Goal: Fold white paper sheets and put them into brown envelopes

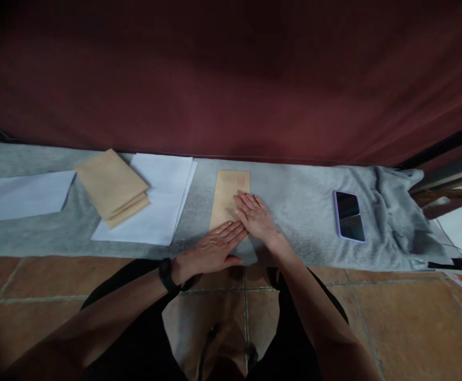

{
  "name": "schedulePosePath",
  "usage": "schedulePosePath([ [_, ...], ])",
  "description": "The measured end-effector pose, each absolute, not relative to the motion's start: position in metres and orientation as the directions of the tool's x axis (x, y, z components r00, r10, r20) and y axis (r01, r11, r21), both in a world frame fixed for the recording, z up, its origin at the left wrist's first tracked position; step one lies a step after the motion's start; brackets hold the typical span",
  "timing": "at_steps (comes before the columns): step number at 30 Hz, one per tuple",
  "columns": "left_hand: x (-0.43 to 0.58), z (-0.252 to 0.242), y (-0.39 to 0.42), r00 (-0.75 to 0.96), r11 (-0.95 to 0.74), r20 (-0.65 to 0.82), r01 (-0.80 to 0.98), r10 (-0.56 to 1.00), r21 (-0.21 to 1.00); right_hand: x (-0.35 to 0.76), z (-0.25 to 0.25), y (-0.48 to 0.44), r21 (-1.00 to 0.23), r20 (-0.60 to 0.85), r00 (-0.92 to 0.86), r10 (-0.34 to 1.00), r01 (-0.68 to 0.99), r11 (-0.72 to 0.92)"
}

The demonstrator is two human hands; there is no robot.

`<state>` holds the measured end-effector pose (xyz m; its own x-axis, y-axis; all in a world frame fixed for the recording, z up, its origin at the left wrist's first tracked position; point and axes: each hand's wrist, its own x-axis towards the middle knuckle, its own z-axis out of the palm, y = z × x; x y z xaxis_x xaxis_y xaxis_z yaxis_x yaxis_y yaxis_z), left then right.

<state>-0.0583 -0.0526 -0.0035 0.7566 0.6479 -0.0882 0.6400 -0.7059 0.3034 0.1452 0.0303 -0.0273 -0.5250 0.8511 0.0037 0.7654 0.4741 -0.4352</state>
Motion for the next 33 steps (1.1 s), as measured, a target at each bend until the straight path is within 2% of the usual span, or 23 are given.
schedulePosePath([
  [10,-0.064,-0.003,-0.062,0.784,-0.727,-0.057,0.597,0.618,0.339,0.144,-0.032,0.053,-0.345,0.012,-0.429,0.903,0.846,0.407],
  [20,-0.068,-0.007,-0.059,0.786,-0.709,-0.091,0.596,0.612,0.378,0.152,-0.029,0.032,-0.351,-0.002,-0.584,0.811,0.760,0.547],
  [26,-0.073,0.008,-0.046,0.813,-0.687,-0.117,0.550,0.570,0.474,0.157,-0.026,0.021,-0.396,-0.008,-0.640,0.768,0.708,0.585],
  [33,-0.082,0.012,-0.032,0.841,-0.665,-0.038,0.453,0.540,0.594,0.161,-0.018,0.002,-0.430,-0.030,-0.690,0.723,0.662,0.614],
])
